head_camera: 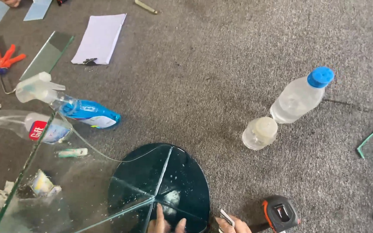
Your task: The person applies adhesive to the edges of a glass structure and then attaches small protective pads to the base using their hands.
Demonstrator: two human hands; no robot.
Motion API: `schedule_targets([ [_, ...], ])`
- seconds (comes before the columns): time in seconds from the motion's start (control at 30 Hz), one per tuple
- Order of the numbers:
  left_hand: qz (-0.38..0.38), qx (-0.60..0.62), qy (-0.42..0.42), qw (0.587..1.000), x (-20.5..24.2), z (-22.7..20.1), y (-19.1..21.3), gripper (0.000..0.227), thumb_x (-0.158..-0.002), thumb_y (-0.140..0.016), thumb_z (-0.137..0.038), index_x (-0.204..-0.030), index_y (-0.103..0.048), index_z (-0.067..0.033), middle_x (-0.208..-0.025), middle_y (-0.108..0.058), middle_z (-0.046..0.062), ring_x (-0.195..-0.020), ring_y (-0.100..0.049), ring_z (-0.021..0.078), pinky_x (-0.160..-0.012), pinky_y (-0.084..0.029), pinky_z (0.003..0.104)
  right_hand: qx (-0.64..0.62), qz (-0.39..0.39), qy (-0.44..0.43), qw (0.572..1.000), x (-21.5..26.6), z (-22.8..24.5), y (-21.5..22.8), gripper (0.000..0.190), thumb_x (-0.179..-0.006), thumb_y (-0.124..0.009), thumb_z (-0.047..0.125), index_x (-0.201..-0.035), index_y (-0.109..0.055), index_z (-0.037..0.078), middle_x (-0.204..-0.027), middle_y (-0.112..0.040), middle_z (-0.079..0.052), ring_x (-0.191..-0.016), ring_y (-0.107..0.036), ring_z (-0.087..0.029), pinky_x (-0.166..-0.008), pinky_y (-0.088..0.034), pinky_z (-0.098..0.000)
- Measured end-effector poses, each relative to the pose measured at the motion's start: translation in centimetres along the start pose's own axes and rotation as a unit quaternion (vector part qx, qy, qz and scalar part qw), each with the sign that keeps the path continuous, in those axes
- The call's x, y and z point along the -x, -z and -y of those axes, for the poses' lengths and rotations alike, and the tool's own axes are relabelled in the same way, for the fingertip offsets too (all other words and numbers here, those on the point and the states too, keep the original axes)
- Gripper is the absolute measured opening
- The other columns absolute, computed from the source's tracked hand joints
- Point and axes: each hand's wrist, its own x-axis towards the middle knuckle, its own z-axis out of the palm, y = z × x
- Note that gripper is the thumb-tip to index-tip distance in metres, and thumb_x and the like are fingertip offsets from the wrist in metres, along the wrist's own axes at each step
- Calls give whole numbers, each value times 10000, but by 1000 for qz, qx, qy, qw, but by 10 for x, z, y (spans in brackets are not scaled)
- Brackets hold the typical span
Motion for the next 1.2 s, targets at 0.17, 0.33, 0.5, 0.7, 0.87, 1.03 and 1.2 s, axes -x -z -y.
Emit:
schedule_targets([
  [0.17,11,-24,58,998,-3,-35,21,1116,-678,-964,-633,-1661,-565,-289,-806,-696,10,-588,-656,120,-602,-617,263,-12,69,49,996,-43,31,36,272,-973,-655,496,-1038,-883,363,-996,-833,45,-689,-761,-158,-638,-628,-365],
  [0.33,-24,14,74,997,1,-53,29,1103,-672,-941,-648,-1645,-609,-247,-796,-638,14,-638,-650,138,-584,-612,292,-46,54,268,961,-89,53,63,164,-930,-869,397,-1043,-831,284,-1005,-785,34,-743,-751,-132,-593,-607,-275],
  [0.5,-32,28,46,998,3,-56,34,1077,-676,-941,-657,-1625,-626,-255,-789,-633,-6,-598,-644,121,-573,-606,290,-54,53,311,947,-91,45,62,205,-953,-863,333,-1124,-824,227,-1105,-802,-7,-811,-768,-154,-754,-642,-266],
  [0.7,-2,22,67,998,1,-63,40,1102,-680,-943,-666,-1651,-594,-280,-825,-630,-11,-624,-661,127,-604,-619,289,-61,74,311,945,-95,52,72,189,-974,-826,291,-1145,-822,210,-1141,-800,-2,-877,-776,-150,-847,-643,-263],
  [0.87,68,-3,115,991,-4,-66,49,1162,-701,-954,-669,-1715,-495,-338,-887,-625,-18,-695,-687,127,-706,-648,298,-48,87,294,951,-94,57,75,203,-960,-823,305,-1157,-820,261,-1176,-797,41,-855,-771,-139,-798,-636,-254],
  [1.03,91,-25,124,988,-5,-64,48,1178,-726,-897,-731,-1749,-430,-381,-953,-632,8,-813,-701,171,-787,-610,347,-55,99,285,952,-99,66,83,178,-986,-797,301,-1151,-819,236,-1184,-798,7,-879,-773,-155,-814,-636,-276],
  [1.2,103,-46,131,985,-6,-74,57,1192,-731,-860,-774,-1764,-386,-415,-972,-637,-9,-873,-711,174,-826,-605,366,-54,103,270,956,-99,69,84,172,-979,-807,315,-1140,-813,254,-1185,-796,36,-865,-775,-143,-765,-632,-264],
])
